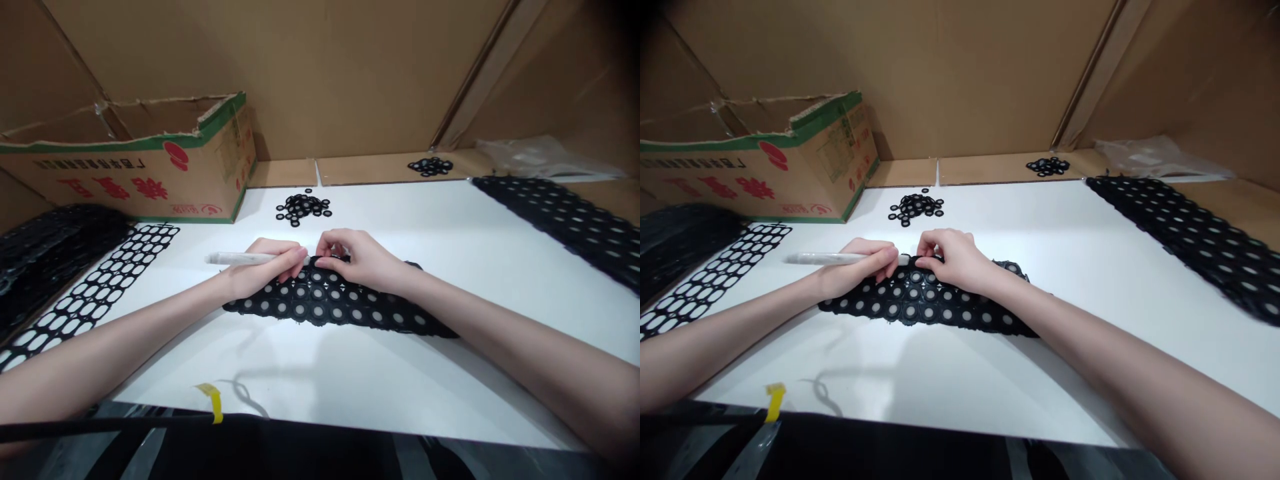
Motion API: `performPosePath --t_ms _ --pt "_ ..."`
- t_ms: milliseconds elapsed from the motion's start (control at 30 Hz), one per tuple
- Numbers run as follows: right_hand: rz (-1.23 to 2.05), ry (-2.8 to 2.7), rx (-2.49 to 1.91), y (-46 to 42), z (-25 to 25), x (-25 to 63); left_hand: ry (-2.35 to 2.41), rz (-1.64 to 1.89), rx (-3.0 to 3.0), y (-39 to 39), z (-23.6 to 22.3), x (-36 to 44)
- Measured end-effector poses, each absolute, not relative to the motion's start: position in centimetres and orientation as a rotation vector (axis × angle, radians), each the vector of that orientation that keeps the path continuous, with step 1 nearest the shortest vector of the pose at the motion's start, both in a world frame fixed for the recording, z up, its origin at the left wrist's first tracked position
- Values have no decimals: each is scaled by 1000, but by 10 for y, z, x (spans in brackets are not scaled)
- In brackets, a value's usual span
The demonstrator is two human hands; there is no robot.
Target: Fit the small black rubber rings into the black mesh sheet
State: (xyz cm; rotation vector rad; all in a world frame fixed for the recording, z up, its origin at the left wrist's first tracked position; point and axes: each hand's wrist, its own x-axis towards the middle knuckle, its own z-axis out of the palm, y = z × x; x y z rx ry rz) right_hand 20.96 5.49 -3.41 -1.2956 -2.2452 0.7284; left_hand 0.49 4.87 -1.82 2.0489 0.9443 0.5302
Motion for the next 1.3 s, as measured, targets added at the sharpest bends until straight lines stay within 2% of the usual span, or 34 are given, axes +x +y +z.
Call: performPosePath --t_ms 367,700,1300 --pt "726 -2257 -1327 52 -29 208 901 425 2131 48 -17 9" --pt "658 -2444 -1434 40 -20 209 946 592 2013 38 -15 2" --pt "669 -2438 -1388 38 -17 207 920 422 2085 36 -15 5"
